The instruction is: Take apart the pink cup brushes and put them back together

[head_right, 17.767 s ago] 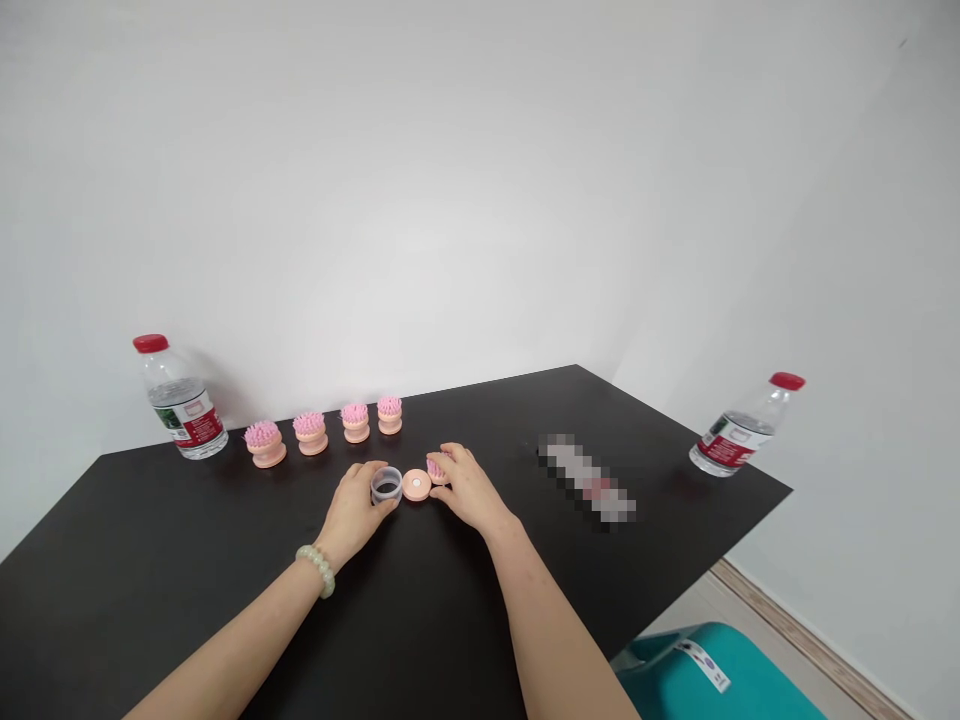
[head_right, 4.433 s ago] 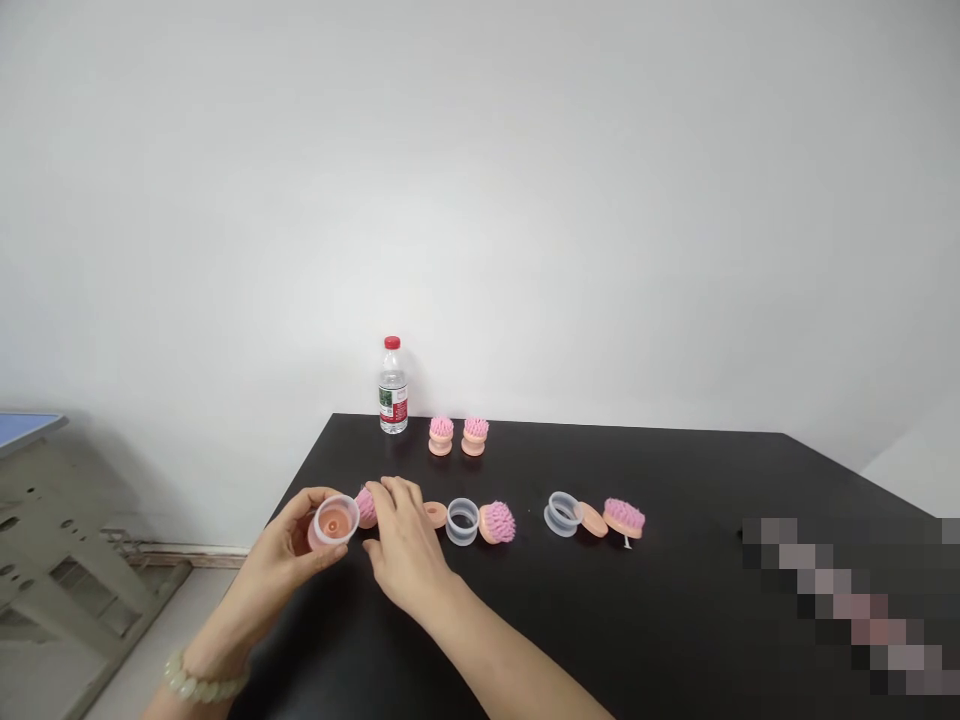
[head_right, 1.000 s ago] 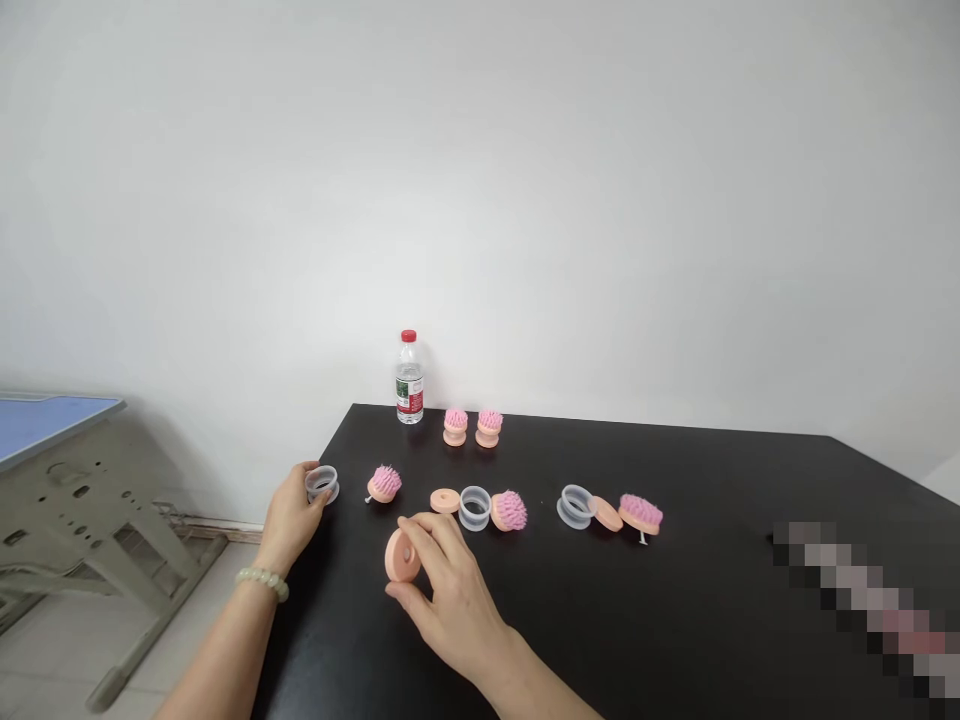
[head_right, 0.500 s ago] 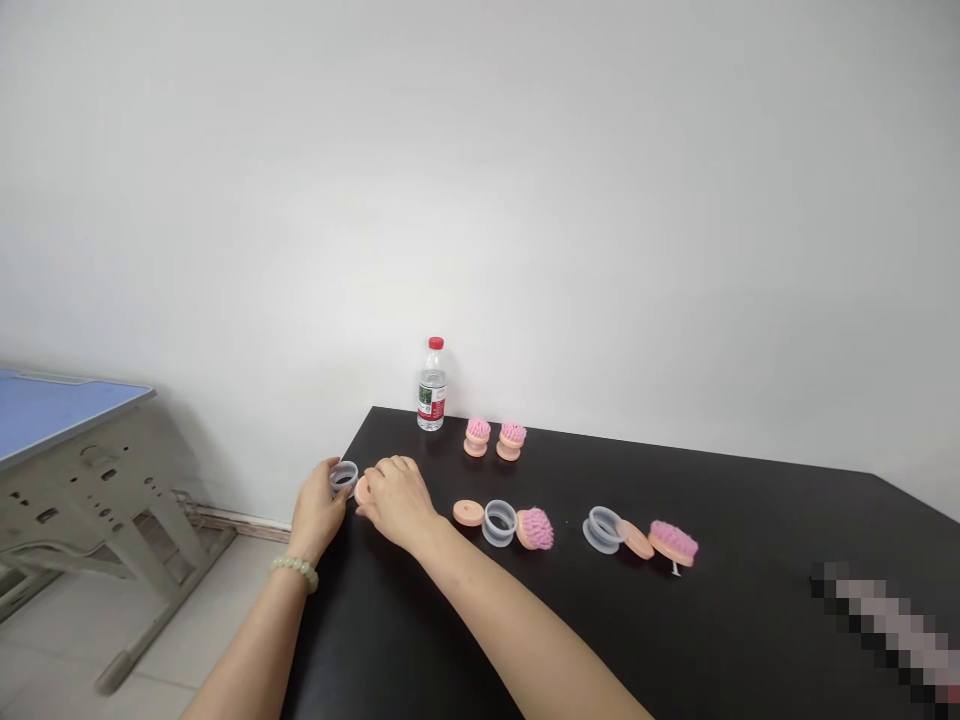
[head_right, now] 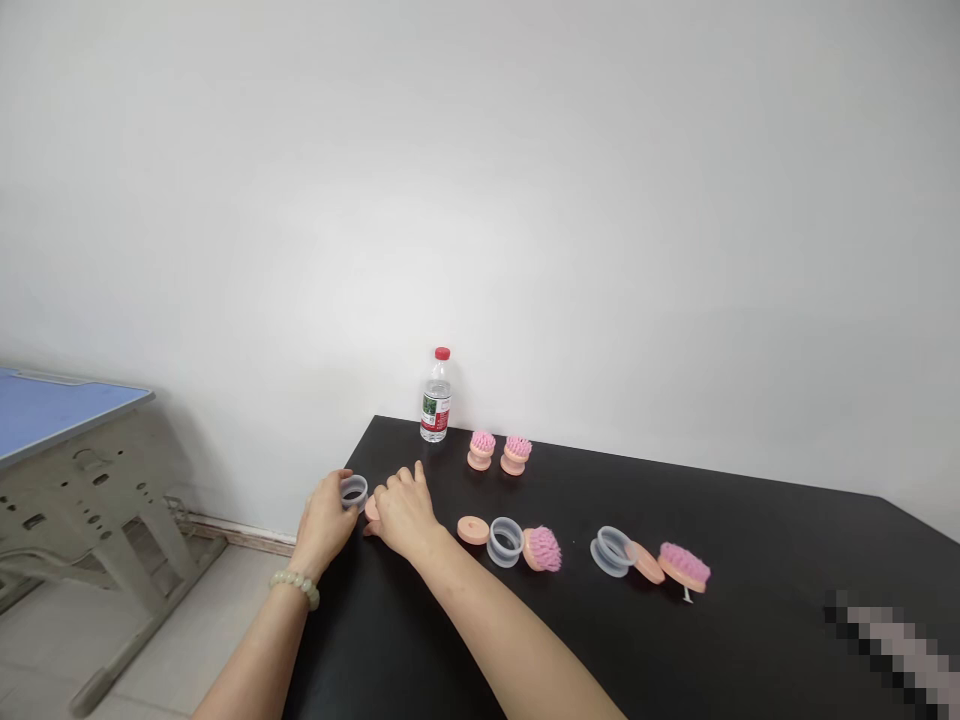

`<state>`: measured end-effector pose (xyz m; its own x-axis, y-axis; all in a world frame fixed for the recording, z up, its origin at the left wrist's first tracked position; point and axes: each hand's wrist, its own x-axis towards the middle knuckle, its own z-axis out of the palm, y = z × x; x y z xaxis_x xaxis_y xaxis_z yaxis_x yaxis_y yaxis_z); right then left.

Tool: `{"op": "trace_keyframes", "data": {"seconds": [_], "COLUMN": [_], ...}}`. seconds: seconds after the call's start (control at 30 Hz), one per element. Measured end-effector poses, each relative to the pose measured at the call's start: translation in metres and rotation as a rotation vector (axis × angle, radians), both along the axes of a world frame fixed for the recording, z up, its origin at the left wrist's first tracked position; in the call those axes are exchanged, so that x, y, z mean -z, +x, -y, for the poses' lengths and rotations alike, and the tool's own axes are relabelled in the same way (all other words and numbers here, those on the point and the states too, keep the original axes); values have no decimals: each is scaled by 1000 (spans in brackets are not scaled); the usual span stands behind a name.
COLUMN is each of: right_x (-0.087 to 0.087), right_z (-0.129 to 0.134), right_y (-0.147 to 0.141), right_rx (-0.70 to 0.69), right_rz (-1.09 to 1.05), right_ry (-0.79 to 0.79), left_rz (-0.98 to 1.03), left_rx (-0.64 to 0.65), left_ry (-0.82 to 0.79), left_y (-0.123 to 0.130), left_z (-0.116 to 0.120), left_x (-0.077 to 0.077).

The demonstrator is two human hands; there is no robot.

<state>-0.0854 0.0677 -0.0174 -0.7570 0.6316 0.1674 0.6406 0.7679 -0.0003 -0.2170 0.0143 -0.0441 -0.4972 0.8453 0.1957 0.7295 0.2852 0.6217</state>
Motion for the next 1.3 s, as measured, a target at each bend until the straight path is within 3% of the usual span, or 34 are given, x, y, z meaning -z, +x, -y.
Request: {"op": "trace_keyframes", "data": {"seconds": [0.3, 0.5, 0.63, 0.8, 0.9, 1.03, 1.3], "right_x": [1, -20, -36, -36, -28, -18, -9], "right_z": [6, 17, -5, -63, -94, -121, -135], "right_y": [19, 84, 147, 201, 206, 191, 172], "right_rx": [-54, -48, 191, 524, 623, 657, 685], "right_rz": [-160, -260, -325, -356, -354, -363, -424], "right_ry": [-22, -31, -69, -113, -164, -196, -215], "left_rz": [-18, -65, -110, -285, -272, -175, -158], "left_rx": [11, 36, 5, 48, 58, 31, 27], "left_ry": [-50, -37, 34, 251, 309, 372, 437], "left_y": [3, 10, 27, 42, 39, 28, 27], "left_z": [4, 6, 12, 19, 18, 16, 20], "left_x": [-5, -13, -22, -23, -20, -19, -19]}}
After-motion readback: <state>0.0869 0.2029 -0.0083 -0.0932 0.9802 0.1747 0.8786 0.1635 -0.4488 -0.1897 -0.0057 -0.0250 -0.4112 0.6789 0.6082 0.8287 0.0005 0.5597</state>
